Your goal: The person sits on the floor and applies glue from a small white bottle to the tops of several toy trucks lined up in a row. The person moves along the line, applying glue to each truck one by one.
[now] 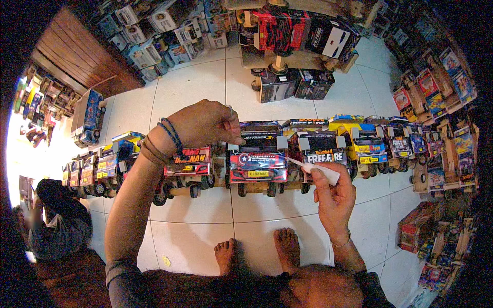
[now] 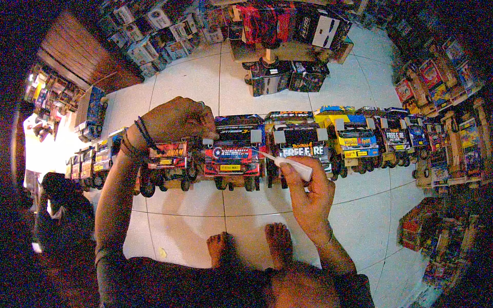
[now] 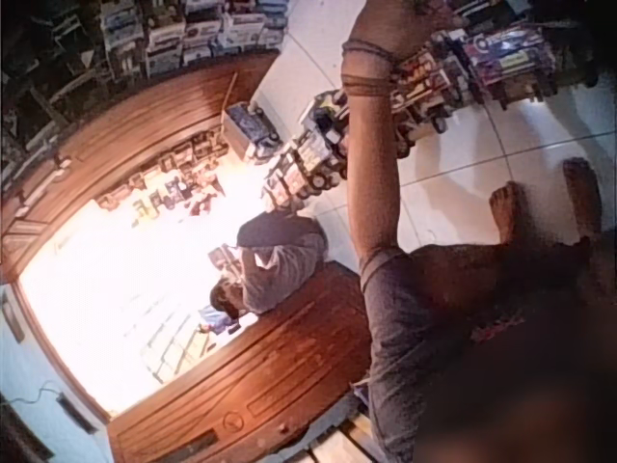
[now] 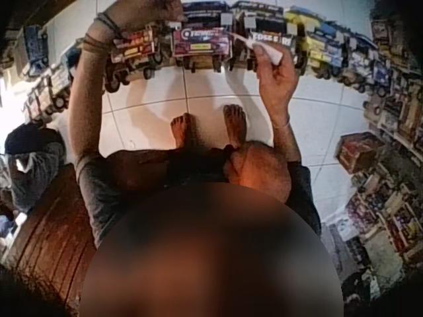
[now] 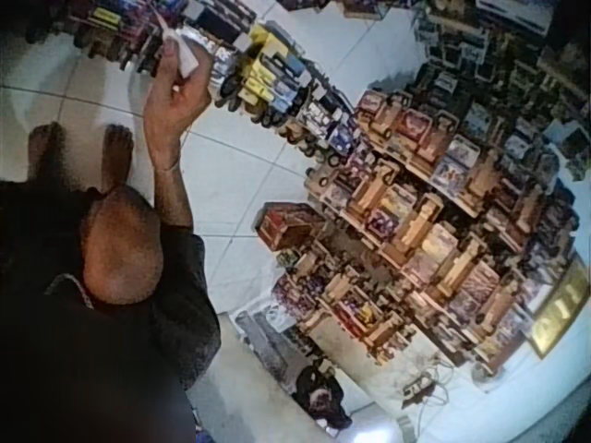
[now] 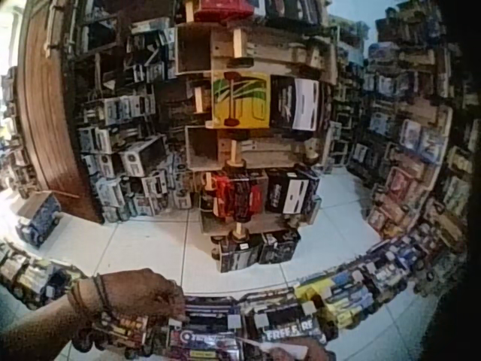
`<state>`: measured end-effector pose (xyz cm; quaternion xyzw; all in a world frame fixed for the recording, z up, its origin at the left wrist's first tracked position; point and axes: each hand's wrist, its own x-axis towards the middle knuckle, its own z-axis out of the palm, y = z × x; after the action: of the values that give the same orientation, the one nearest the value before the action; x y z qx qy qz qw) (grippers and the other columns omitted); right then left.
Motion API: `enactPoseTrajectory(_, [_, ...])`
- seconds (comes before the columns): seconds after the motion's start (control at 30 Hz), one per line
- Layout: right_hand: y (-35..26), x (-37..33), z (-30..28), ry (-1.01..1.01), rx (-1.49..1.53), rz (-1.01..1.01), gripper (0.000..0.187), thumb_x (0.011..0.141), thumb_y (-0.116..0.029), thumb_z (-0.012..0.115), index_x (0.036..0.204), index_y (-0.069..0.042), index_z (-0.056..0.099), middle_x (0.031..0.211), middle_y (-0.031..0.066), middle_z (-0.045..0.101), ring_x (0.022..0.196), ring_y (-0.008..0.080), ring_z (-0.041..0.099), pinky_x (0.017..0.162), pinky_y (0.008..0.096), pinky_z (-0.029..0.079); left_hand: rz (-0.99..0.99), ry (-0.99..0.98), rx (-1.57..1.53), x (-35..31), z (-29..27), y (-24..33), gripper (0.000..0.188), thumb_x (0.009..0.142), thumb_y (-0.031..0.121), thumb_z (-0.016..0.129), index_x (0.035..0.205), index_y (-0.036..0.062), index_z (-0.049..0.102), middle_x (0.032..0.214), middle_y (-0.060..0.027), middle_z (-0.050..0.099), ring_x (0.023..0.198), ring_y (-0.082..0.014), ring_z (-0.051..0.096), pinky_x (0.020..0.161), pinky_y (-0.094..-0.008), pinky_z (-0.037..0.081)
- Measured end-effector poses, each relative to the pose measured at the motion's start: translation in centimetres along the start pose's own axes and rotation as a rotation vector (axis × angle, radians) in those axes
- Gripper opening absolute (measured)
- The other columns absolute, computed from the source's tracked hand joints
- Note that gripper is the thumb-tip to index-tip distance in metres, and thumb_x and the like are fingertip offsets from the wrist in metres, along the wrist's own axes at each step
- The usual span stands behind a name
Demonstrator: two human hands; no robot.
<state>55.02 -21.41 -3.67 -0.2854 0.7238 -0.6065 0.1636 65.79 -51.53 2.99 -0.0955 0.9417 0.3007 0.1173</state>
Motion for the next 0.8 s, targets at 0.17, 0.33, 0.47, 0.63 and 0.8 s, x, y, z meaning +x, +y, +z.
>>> enactPoseTrajectory(0.17, [0.1,0.1,0.2,0.013,-0.017,-0.06,0.016,0.097,-0.014,0.065,0.109,-0.003,0.062,0.078,0.0015,0.065,0.054,0.0028,0.049,0.045,0.0204,0.039,-0.014,-0.006,-0.01,0.0,-0.1,0.1,0.024,0.089,0.031,0.074,0.095,0.0074,0.072,0.085,-0.0067,0.073,0.078,-0.0193,0.069,0.074,-0.0335,0.055])
enactPoseTrajectory(0.33, [0.0,0.2,-0.3,0.012,-0.075,-0.107,0.016,0.097,-0.015,0.067,0.107,-0.003,0.064,0.075,0.0004,0.064,0.054,0.0029,0.05,0.046,0.0204,0.039,-0.007,-0.004,-0.03,-0.1,0.0,0.1,0.024,0.089,0.03,0.074,0.096,0.0071,0.072,0.085,-0.0067,0.073,0.078,-0.0197,0.069,0.074,-0.0331,0.055])
enactPoseTrajectory(0.47, [0.0,0.2,-0.3,0.011,-0.071,-0.126,0.016,0.096,-0.014,0.067,0.107,-0.004,0.064,0.074,-0.0003,0.064,0.055,0.003,0.05,0.046,0.0204,0.038,-0.008,-0.008,-0.057,-0.1,0.0,0.0,0.025,0.09,0.03,0.073,0.096,0.0065,0.072,0.085,-0.0071,0.073,0.079,-0.02,0.069,0.074,-0.0334,0.055])
enactPoseTrajectory(0.63, [0.0,0.3,-0.3,0.028,-0.099,-0.136,0.015,0.097,-0.014,0.066,0.106,-0.004,0.064,0.073,-0.0008,0.063,0.055,0.0027,0.05,0.046,0.0204,0.038,0.033,0.006,-0.04,-0.1,0.0,-0.1,0.024,0.091,0.029,0.071,0.098,0.0061,0.073,0.086,-0.0086,0.073,0.079,-0.0201,0.069,0.075,-0.034,0.055])
enactPoseTrajectory(0.8, [-0.3,0.3,-0.9,0.024,-0.071,-0.066,0.014,0.098,-0.014,0.064,0.107,-0.003,0.062,0.081,0.0016,0.066,0.058,0.003,0.05,0.045,0.0205,0.039,-0.006,0.023,-0.089,-0.3,0.1,-0.1,0.03,0.087,0.036,0.076,0.094,0.0066,0.074,0.087,-0.0091,0.073,0.082,-0.0209,0.07,0.078,-0.0333,0.055])
